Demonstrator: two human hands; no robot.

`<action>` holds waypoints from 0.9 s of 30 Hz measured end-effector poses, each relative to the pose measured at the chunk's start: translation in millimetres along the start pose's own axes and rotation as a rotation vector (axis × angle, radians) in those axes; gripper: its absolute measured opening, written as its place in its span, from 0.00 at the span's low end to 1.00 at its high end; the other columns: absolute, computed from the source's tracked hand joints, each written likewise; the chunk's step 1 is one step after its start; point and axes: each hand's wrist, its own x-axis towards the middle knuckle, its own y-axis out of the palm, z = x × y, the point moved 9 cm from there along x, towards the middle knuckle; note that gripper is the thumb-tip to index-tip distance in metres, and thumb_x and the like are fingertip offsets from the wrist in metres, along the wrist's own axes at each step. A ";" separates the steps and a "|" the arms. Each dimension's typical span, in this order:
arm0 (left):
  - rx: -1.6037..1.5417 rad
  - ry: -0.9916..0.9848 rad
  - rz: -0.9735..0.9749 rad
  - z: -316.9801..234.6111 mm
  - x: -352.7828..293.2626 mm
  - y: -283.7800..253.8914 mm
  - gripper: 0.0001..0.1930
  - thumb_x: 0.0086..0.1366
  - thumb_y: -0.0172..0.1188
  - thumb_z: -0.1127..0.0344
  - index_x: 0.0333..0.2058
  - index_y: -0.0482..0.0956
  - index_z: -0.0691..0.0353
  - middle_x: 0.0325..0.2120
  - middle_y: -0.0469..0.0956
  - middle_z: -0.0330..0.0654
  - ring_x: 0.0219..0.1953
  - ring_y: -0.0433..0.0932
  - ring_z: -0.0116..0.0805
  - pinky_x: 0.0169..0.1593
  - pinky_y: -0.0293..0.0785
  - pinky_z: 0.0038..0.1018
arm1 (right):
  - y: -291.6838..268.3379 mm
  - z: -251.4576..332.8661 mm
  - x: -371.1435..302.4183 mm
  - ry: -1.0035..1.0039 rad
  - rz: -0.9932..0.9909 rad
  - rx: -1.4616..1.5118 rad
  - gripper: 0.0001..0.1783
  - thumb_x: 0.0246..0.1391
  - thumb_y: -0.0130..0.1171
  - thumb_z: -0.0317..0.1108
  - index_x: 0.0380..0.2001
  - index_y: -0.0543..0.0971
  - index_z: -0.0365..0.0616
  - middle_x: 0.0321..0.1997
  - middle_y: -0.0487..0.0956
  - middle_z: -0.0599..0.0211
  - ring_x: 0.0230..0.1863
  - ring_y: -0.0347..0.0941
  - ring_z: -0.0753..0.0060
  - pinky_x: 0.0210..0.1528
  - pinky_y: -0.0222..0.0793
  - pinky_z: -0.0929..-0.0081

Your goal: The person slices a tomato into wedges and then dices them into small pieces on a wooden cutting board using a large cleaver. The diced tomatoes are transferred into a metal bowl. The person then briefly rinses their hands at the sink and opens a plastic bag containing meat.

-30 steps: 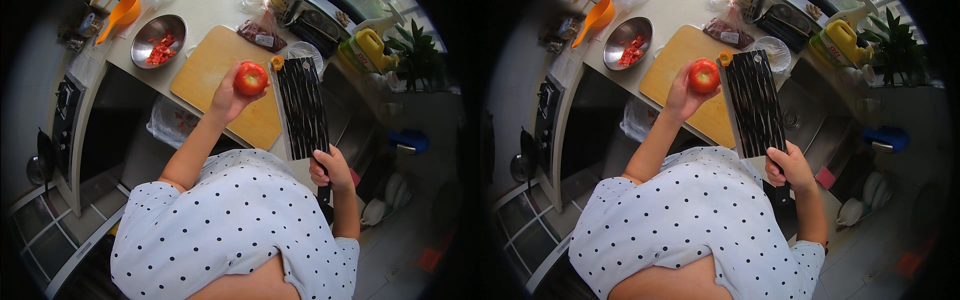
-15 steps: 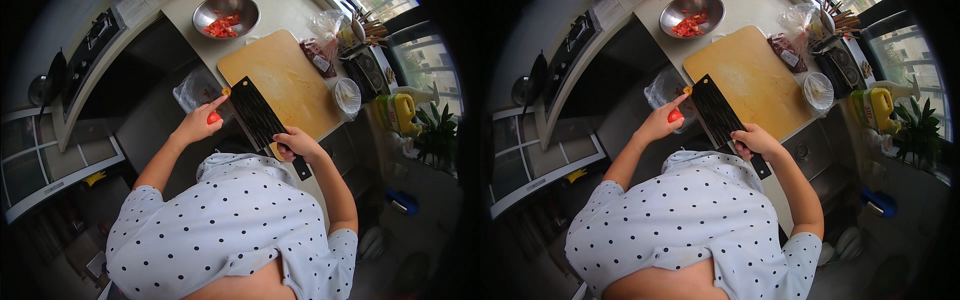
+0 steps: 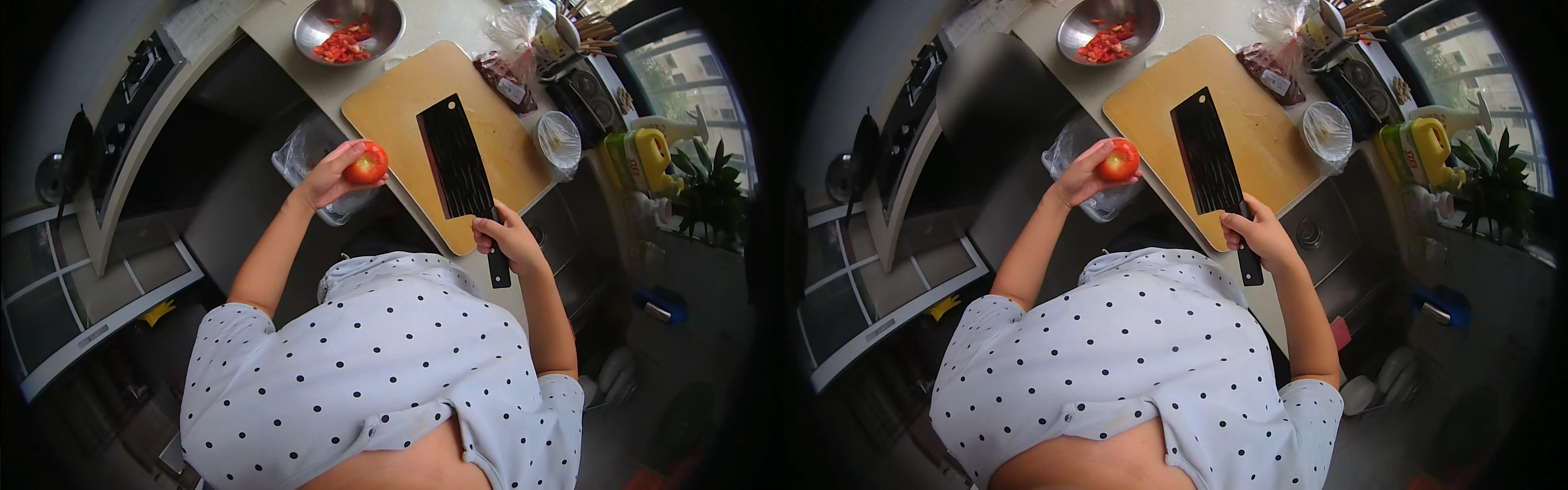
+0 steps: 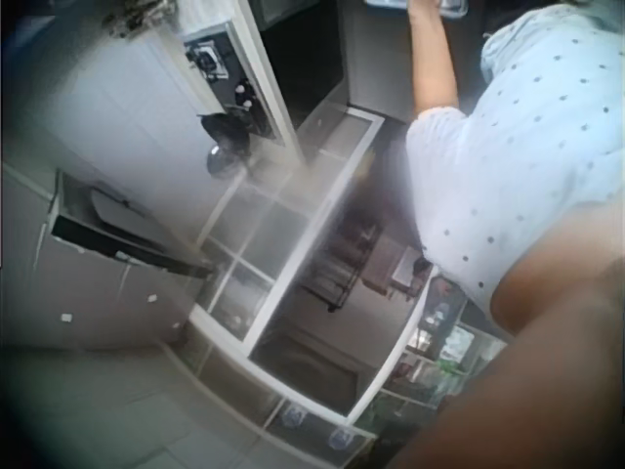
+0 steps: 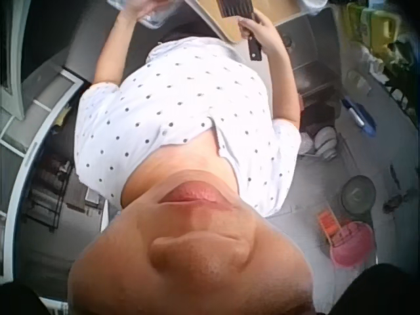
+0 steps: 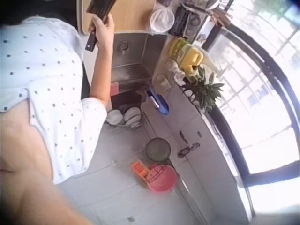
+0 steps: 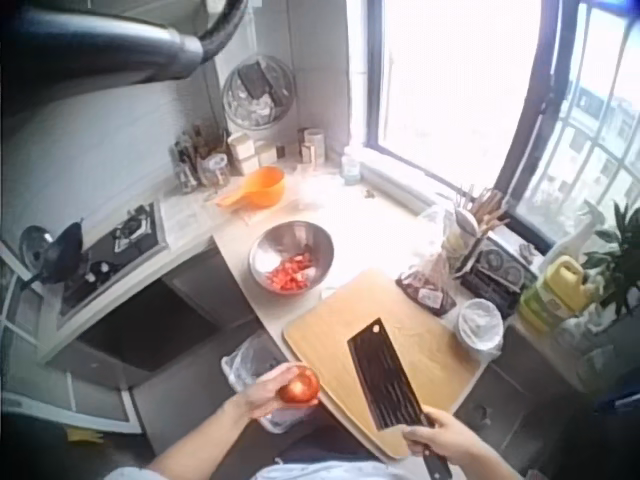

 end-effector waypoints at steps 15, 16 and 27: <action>0.924 0.040 0.066 99.5 135.4 108.9 0.33 0.53 0.67 0.63 0.54 0.59 0.62 0.47 0.66 0.49 0.41 0.76 0.35 0.39 0.77 0.26 | -85.0 -44.7 -68.5 -0.248 -0.721 -0.398 0.23 0.52 0.52 0.28 0.54 0.67 0.37 0.23 0.74 0.62 0.26 0.73 0.75 0.33 0.68 0.75; 0.877 0.026 0.051 100.6 135.3 105.4 0.32 0.54 0.66 0.64 0.54 0.59 0.62 0.47 0.66 0.49 0.41 0.76 0.36 0.39 0.77 0.27 | -83.4 -48.1 -67.3 -0.241 -0.701 -0.359 0.24 0.52 0.52 0.28 0.54 0.67 0.38 0.25 0.75 0.59 0.27 0.74 0.71 0.34 0.69 0.74; 0.593 0.134 -0.064 92.3 123.3 100.6 0.20 0.57 0.60 0.77 0.46 0.63 0.66 0.38 0.72 0.45 0.34 0.78 0.31 0.37 0.79 0.25 | -45.4 -15.0 -63.3 -0.348 -0.716 -0.905 0.24 0.51 0.56 0.34 0.52 0.69 0.40 0.30 0.77 0.52 0.29 0.75 0.50 0.31 0.72 0.60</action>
